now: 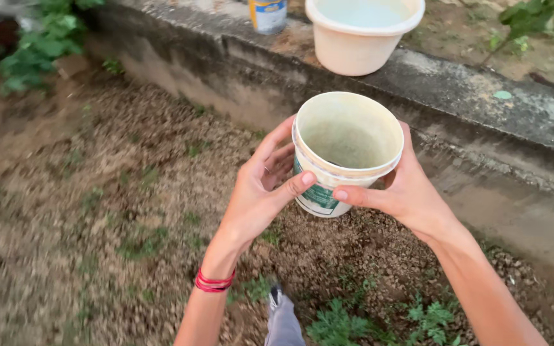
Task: The person pours water from a container onto the base of a young tree and then packs the wet soil around the trunk by hand.
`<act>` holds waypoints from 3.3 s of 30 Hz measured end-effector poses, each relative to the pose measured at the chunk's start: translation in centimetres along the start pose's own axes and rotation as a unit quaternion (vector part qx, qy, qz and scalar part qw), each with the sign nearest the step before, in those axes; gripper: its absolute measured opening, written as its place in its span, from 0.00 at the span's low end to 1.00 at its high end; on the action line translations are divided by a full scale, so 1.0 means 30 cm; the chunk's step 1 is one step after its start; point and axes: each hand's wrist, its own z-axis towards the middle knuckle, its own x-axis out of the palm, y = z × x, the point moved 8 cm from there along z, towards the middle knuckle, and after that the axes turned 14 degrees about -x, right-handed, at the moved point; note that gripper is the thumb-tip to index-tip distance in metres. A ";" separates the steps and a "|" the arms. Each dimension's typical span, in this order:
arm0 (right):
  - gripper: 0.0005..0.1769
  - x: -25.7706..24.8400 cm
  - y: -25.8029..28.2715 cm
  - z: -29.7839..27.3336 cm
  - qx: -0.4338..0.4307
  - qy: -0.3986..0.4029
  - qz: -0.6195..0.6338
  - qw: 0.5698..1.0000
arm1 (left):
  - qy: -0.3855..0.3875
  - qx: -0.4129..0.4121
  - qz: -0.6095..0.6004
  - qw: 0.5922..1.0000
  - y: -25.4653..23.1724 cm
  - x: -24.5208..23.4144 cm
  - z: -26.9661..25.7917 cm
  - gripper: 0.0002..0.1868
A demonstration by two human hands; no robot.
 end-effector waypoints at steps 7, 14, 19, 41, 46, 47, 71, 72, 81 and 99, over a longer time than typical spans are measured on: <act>0.61 -0.004 -0.121 0.290 0.009 -0.069 -0.011 0.998 | 0.057 0.005 0.020 0.998 -0.052 -0.166 0.348 0.44; 0.61 -0.113 -0.277 0.444 0.014 -0.148 -0.038 0.988 | 0.119 -0.015 0.016 0.993 0.013 -0.207 0.674 0.44; 0.59 -0.257 -0.417 0.573 0.026 -0.203 -0.061 0.977 | 0.153 -0.034 0.008 0.988 0.091 -0.192 0.959 0.44; 0.67 -0.901 -1.112 1.454 0.023 -0.166 -0.387 0.906 | 0.004 -0.060 0.203 0.977 0.383 -0.414 2.278 0.25; 0.67 -0.942 -1.329 1.559 0.089 -0.116 -0.497 0.855 | -0.043 0.004 0.345 0.938 0.467 -0.559 2.496 0.22; 0.66 -0.944 -1.364 1.579 0.079 -0.110 -0.508 0.850 | -0.042 0.005 0.370 0.928 0.489 -0.574 2.547 0.22; 0.57 -0.825 -1.855 1.767 0.225 -0.058 -0.621 0.748 | 0.095 0.109 0.543 0.827 0.851 -0.699 3.032 0.21; 0.57 -0.831 -1.866 1.770 0.228 -0.067 -0.619 0.748 | 0.094 0.105 0.540 0.830 0.851 -0.701 3.031 0.20; 0.61 -0.823 -1.965 1.865 0.237 -0.079 -0.579 0.776 | 0.073 0.087 0.469 0.876 0.820 -0.724 3.037 0.19; 0.63 -0.676 -2.112 1.951 0.273 -0.009 -0.522 0.808 | 0.061 0.074 0.412 0.906 0.807 -0.737 3.034 0.18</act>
